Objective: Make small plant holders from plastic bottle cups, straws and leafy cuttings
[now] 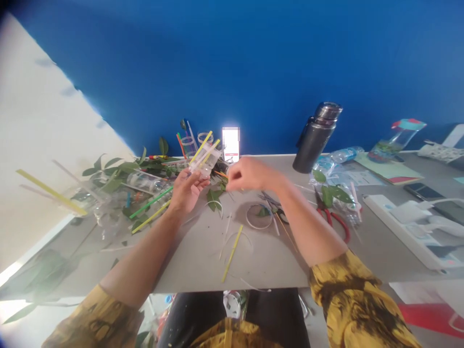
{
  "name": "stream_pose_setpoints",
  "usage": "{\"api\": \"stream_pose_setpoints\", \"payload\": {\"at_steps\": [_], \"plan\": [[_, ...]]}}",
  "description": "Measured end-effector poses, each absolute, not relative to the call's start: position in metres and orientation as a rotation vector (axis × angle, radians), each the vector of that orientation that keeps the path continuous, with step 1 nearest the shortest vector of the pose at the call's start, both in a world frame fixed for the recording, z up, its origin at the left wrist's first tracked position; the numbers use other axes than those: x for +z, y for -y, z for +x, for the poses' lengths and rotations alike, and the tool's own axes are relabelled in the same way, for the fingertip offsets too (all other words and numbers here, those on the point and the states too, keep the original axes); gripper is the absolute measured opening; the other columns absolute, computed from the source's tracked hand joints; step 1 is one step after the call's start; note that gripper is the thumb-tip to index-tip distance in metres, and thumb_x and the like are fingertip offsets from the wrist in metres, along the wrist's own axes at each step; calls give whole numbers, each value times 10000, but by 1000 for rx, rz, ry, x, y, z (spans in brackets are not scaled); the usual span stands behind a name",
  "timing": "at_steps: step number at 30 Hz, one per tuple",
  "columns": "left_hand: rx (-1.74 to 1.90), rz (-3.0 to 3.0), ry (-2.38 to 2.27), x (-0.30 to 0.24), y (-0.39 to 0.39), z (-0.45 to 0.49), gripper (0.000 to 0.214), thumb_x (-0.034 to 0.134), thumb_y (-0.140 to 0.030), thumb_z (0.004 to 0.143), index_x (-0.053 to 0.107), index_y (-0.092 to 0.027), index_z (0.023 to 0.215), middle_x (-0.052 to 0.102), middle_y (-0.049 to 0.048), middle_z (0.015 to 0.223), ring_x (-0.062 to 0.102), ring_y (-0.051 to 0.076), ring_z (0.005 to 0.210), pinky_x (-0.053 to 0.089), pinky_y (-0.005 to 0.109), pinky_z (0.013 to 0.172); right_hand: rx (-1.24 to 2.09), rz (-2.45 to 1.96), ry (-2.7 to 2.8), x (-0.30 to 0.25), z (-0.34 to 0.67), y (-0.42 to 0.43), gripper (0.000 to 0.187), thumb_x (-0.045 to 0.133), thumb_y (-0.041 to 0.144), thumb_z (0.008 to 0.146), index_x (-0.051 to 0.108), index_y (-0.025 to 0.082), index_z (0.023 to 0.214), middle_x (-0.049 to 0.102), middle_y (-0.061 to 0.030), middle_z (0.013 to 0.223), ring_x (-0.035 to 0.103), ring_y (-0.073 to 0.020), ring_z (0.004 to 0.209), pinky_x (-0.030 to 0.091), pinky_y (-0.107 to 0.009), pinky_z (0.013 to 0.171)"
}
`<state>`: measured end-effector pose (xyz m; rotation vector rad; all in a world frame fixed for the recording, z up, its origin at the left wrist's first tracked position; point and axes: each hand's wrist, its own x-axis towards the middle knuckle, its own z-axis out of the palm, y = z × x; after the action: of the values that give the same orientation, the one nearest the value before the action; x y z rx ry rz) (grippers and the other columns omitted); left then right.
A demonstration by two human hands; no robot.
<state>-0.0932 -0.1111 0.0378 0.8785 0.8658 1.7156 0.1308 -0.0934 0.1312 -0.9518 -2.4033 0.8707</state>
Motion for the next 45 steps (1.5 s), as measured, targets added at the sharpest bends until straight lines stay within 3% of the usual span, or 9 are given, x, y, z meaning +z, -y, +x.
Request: {"api": "stream_pose_setpoints", "payload": {"at_steps": [3, 5, 10, 14, 18, 22, 33, 39, 45], "plan": [[1680, 889, -881, 36, 111, -92, 512, 907, -358, 652, 591, -198, 1021, 732, 13, 866, 714, 164, 766, 550, 294, 707, 1192, -632, 2918, 122, 111, 118, 70, 815, 198, 655, 776, 239, 613, 702, 36, 605, 560, -115, 544, 353, -275, 559], [1670, 902, -877, 35, 111, -92, 531, 914, -369, 638, 588, -195, 1019, 727, 8, 853, 713, 164, 748, 548, 288, 686, 1063, -633, 3114, 112, 93, 133, 119, 821, 147, 618, 767, 246, 580, 676, 46, 556, 527, -110, 513, 317, -279, 544], [1662, 899, -869, 38, 113, -92, 539, 914, -388, 639, 584, -201, 1021, 722, -7, 883, 710, 140, 723, 545, 264, 667, 810, -494, 3522, 99, 57, 172, 233, 916, 424, 609, 768, 245, 624, 670, 32, 579, 567, -146, 562, 310, -289, 570], [1653, 898, -868, 41, 115, -92, 532, 905, -386, 651, 585, -204, 1036, 719, -13, 882, 703, 129, 704, 544, 258, 657, 625, -293, 3655, 106, 52, 192, 259, 909, 421, 657, 781, 214, 747, 714, 8, 702, 620, -174, 673, 321, -291, 562], [1674, 876, -877, 42, 115, -91, 561, 914, -381, 623, 578, -195, 1033, 705, -26, 845, 688, 122, 649, 533, 252, 620, 591, -565, 3466, 116, 69, 166, 100, 792, 274, 788, 792, 218, 871, 763, 15, 854, 639, -157, 765, 329, -272, 584], [1667, 872, -901, 40, 113, -91, 567, 915, -381, 608, 578, -189, 1022, 693, -37, 811, 673, 120, 602, 527, 257, 598, 461, -908, 3452, 106, 82, 132, 255, 709, 94, 749, 822, 225, 936, 788, -17, 936, 658, -177, 798, 317, -267, 579], [1642, 872, -878, 34, 110, -94, 560, 915, -370, 634, 594, -197, 1059, 734, 33, 921, 730, 183, 772, 552, 304, 707, 703, -782, 3294, 67, 77, 108, 173, 799, 221, 726, 807, 240, 898, 763, 19, 849, 629, -150, 722, 328, -258, 570], [1579, 864, -873, 36, 113, -94, 526, 915, -377, 668, 624, -180, 1060, 753, 55, 952, 743, 196, 804, 576, 330, 777, 833, -697, 3060, 95, 97, 103, 78, 745, 196, 793, 799, 225, 842, 753, 1, 859, 632, -157, 779, 387, -258, 658], [1449, 819, -749, 43, 120, -91, 628, 918, -338, 696, 635, -210, 1242, 780, 64, 1084, 761, 199, 840, 603, 352, 826, 195, -847, 2559, 146, 133, 95, 204, 602, 227, 979, 794, 252, 913, 747, -43, 935, 570, -210, 911, 374, -353, 821]]}}
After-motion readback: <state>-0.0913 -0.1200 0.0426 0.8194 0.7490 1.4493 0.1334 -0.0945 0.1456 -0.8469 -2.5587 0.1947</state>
